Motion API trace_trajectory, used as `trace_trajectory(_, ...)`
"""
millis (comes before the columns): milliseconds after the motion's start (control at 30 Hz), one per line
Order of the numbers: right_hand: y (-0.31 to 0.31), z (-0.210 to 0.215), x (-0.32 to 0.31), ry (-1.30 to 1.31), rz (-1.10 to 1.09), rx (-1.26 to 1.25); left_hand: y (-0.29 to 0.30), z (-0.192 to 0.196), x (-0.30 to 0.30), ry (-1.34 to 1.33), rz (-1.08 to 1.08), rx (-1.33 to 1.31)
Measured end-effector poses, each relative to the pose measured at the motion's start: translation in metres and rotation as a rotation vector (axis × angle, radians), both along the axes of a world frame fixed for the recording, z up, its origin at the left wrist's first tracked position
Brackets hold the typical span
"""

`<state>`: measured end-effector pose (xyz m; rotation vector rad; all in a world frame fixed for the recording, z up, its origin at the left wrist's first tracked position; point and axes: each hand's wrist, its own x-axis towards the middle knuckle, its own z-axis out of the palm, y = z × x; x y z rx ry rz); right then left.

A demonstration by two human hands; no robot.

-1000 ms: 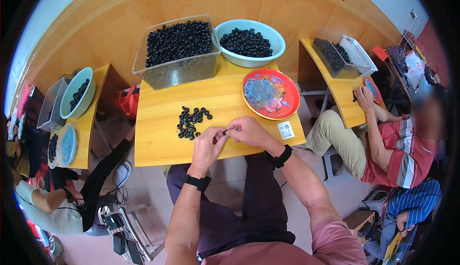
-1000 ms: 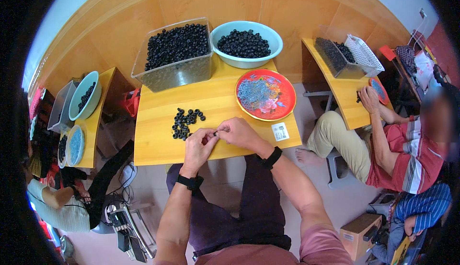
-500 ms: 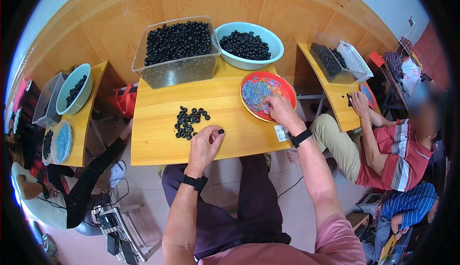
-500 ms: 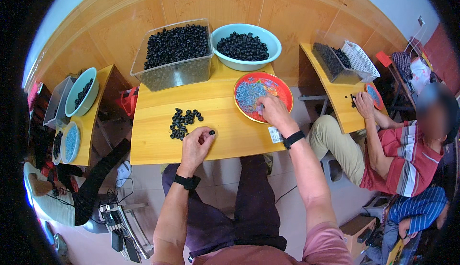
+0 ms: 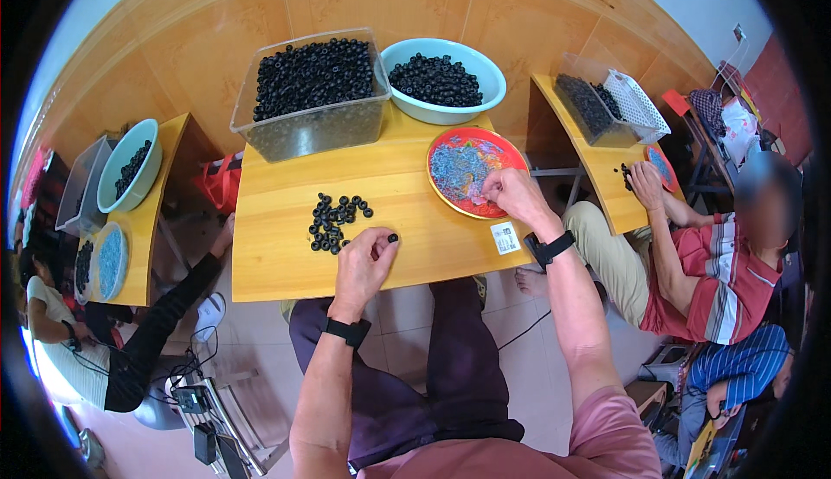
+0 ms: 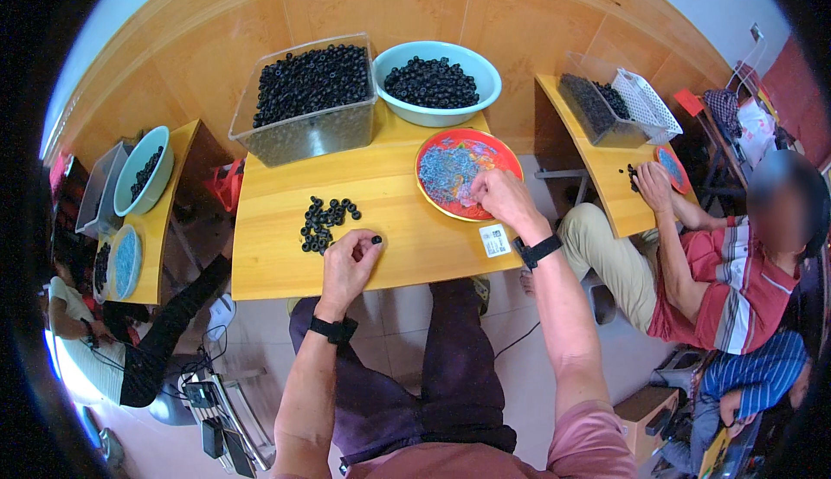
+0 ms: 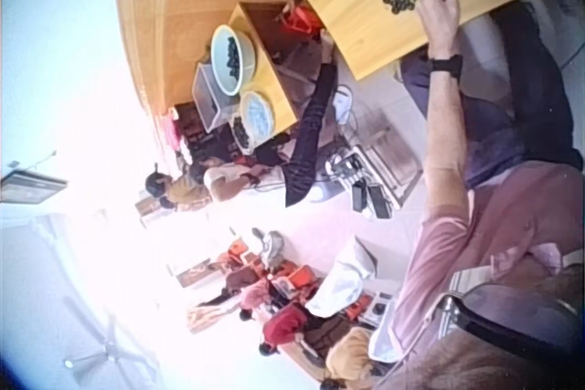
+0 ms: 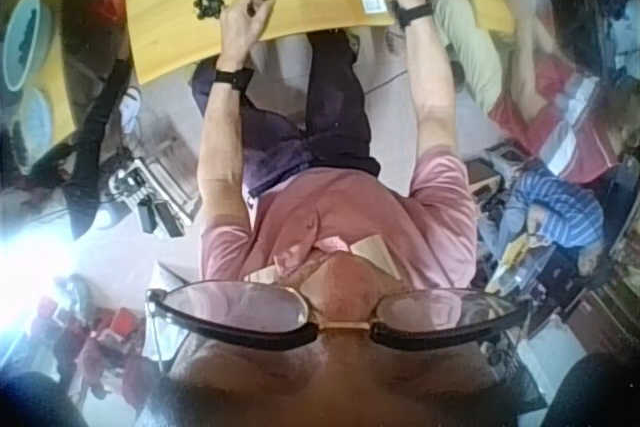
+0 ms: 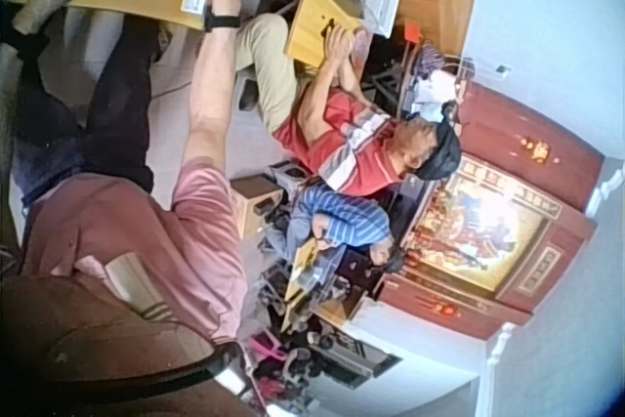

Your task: Sorting black rubber gaskets into groups on a table.

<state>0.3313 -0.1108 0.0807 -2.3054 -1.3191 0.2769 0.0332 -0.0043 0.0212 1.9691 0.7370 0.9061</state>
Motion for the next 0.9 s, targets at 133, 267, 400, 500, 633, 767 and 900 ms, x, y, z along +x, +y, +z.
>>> trace_trajectory(133, 0.006, 0.01, -0.014, 0.108, 0.081, -0.18, 0.002, -0.002, 0.0, 0.022, 0.004, -0.003)
trace_trajectory(267, 0.012, 0.001, -0.014, 0.033, 0.072, -0.29, 0.001, -0.001, 0.0, 0.028, 0.01, -0.004)
trace_trajectory(400, 0.013, -0.007, -0.003, 0.066, -0.013, -0.164, 0.001, -0.001, 0.002, 0.031, 0.007, 0.004)
trace_trajectory(500, 0.012, -0.003, -0.006, 0.089, -0.03, -0.179, 0.002, -0.001, 0.001, 0.033, 0.004, -0.009)
trace_trajectory(633, 0.011, -0.006, -0.011, 0.03, 0.017, -0.188, 0.002, -0.002, 0.0, 0.041, 0.005, -0.008)
trace_trajectory(767, 0.009, -0.012, -0.014, -0.108, 0.04, -0.119, 0.002, -0.002, 0.0, 0.029, 0.008, 0.009)
trace_trajectory(900, 0.006, -0.013, -0.013, -0.103, 0.01, -0.112, 0.002, -0.002, 0.001, 0.008, -0.01, 0.001)
